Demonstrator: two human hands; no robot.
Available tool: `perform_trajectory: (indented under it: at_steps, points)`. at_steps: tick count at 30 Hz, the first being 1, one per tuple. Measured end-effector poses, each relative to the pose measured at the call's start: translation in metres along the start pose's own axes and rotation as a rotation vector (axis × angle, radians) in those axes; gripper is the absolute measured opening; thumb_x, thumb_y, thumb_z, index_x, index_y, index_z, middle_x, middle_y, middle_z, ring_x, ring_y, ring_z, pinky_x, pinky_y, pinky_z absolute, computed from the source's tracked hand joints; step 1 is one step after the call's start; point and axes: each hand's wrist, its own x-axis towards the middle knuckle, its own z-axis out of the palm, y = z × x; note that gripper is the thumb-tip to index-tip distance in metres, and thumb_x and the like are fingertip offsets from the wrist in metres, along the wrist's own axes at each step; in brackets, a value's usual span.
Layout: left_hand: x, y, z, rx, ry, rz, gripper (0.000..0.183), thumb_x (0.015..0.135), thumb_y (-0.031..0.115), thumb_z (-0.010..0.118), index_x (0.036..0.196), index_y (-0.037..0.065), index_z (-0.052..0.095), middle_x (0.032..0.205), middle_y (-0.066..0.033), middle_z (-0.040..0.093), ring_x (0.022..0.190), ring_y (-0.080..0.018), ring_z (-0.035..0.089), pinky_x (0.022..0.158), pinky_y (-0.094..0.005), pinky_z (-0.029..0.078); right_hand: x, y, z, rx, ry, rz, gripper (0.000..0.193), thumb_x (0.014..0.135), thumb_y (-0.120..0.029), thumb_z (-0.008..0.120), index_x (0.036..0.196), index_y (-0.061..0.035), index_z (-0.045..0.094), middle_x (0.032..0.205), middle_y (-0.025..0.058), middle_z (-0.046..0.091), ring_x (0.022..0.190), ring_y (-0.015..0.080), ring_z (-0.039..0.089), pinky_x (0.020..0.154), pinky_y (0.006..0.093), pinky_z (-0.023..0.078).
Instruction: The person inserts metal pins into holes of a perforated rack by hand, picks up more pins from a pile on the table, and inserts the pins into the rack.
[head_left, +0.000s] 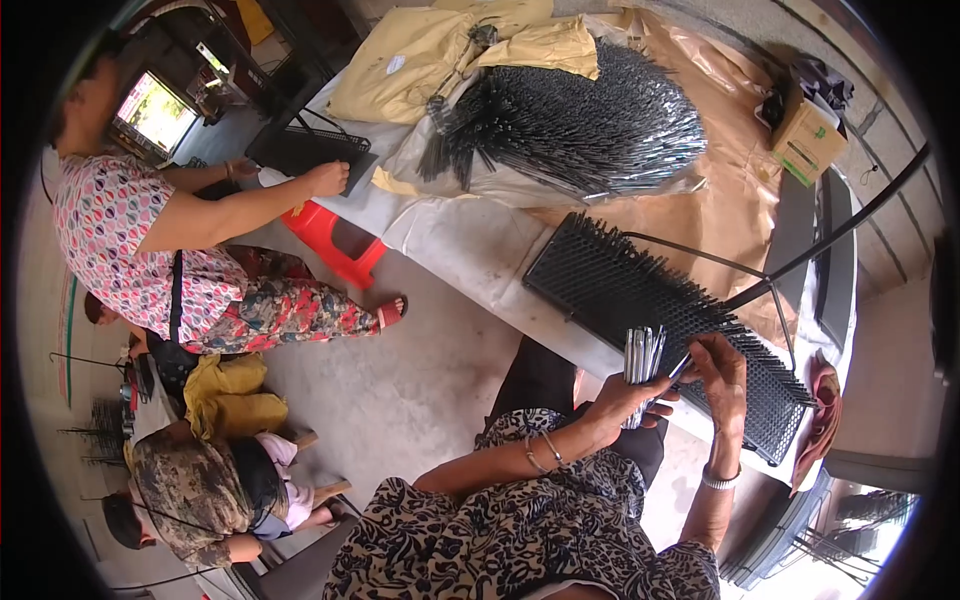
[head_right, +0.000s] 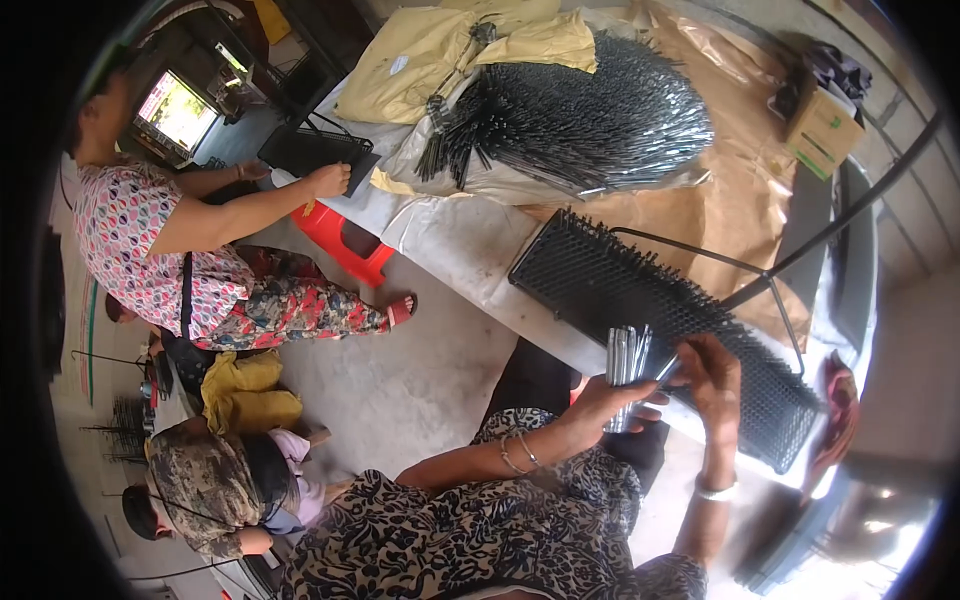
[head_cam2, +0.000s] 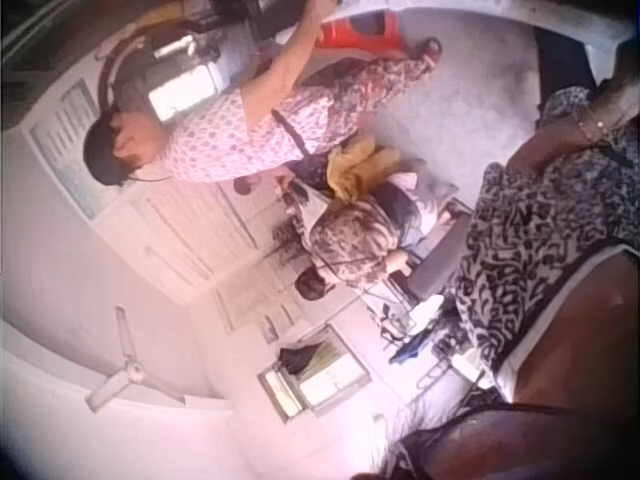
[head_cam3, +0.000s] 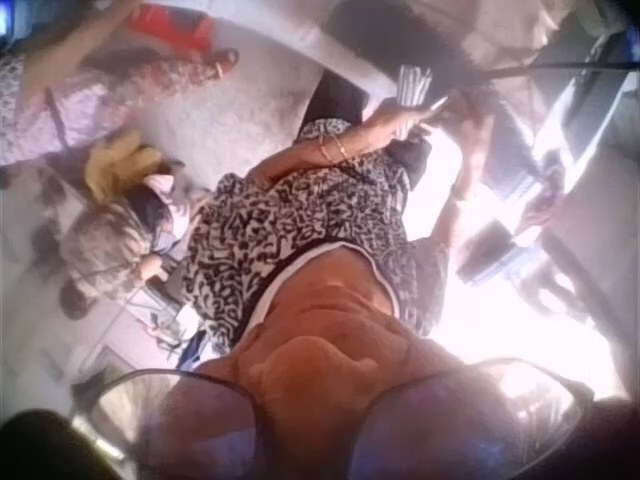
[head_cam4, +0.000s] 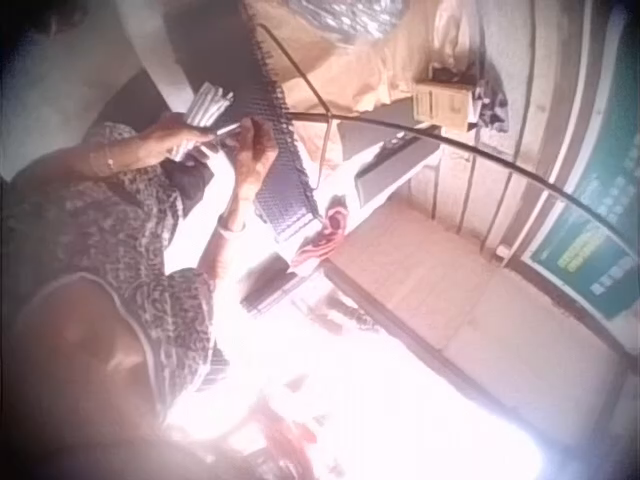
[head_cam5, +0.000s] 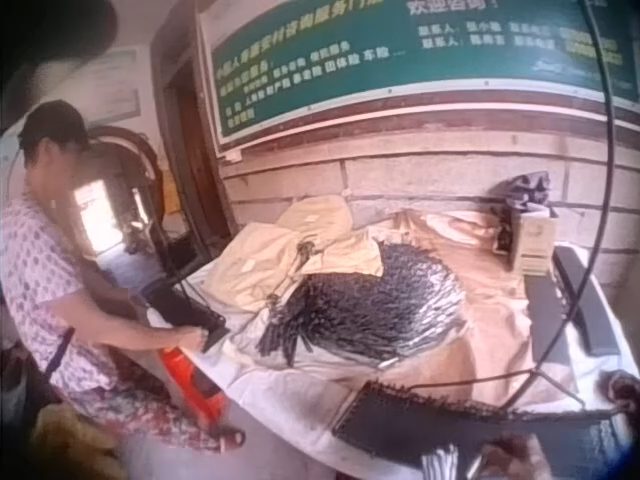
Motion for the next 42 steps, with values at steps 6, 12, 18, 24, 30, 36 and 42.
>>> perform_trajectory:
  at_steps: [6,12,18,24,30,36,42]
  points:
    - [0.005,0.002,-0.002,-0.047,-0.058,-0.012,0.033,0.090,0.033,0.067,0.111,0.008,0.063,0.101,-0.0070,0.070,0.085,-0.0154,0.069,0.062,-0.0270,0.053,0.000,-0.005,-0.005,-0.043,-0.007,-0.009,0.015,0.094,-0.011,0.060,0.100,0.0018,0.061,0.078,0.0033,0.062,0.060,0.0080,0.061,0.057,0.0207,0.052]
    - [0.009,-0.008,-0.004,-0.091,-0.117,-0.044,0.034,0.090,0.034,0.067,0.112,0.008,0.063,0.103,-0.0066,0.069,0.090,-0.0172,0.069,0.063,-0.0291,0.055,-0.007,-0.002,-0.012,0.034,-0.002,-0.003,0.012,0.092,-0.006,0.058,0.099,0.0032,0.060,0.083,0.0055,0.062,0.067,0.0088,0.061,0.060,0.0225,0.055]
    - [0.014,-0.014,-0.003,-0.031,-0.027,-0.092,0.033,0.090,0.036,0.066,0.110,0.011,0.061,0.101,-0.0059,0.070,0.089,-0.0157,0.067,0.063,-0.0319,0.055,-0.027,-0.006,-0.016,-0.115,0.121,-0.076,0.010,0.093,-0.002,0.054,0.097,0.0051,0.059,0.082,0.0086,0.063,0.071,0.0118,0.063,0.064,0.0250,0.055]
    - [0.013,-0.005,-0.001,0.014,0.000,0.034,0.037,0.091,0.031,0.066,0.111,0.001,0.060,0.092,-0.0144,0.071,0.069,-0.0174,0.068,0.056,-0.0252,0.054,-0.015,-0.023,-0.007,-0.136,0.065,-0.073,0.013,0.092,-0.007,0.058,0.097,0.0053,0.061,0.079,0.0086,0.066,0.069,0.0134,0.067,0.062,0.0251,0.053]
    - [0.015,-0.012,0.007,0.128,0.008,0.052,0.029,0.092,0.027,0.065,0.106,0.002,0.061,0.092,-0.0148,0.071,0.069,-0.0178,0.068,0.055,-0.0255,0.052,-0.022,-0.017,-0.021,-0.117,0.000,-0.034,0.011,0.093,-0.005,0.059,0.097,0.0048,0.062,0.081,0.0050,0.064,0.071,0.0103,0.065,0.064,0.0240,0.053]
    - [0.017,-0.017,0.003,0.015,0.040,0.020,0.027,0.094,0.025,0.062,0.108,0.003,0.058,0.096,-0.0155,0.070,0.084,-0.0245,0.070,0.063,-0.0329,0.057,-0.029,-0.012,-0.025,-0.193,0.052,-0.121,0.011,0.093,-0.004,0.059,0.098,0.0047,0.062,0.081,0.0058,0.065,0.071,0.0107,0.065,0.064,0.0238,0.052]
    - [0.015,-0.009,0.003,-0.009,-0.031,-0.074,0.036,0.098,0.034,0.053,0.120,0.006,0.052,0.109,-0.0175,0.064,0.097,-0.0277,0.065,0.077,-0.0442,0.058,-0.024,-0.025,-0.033,-0.419,0.569,-0.408,0.006,0.090,-0.001,0.060,0.095,0.0016,0.061,0.076,0.0083,0.066,0.069,0.0123,0.068,0.061,0.0248,0.052]
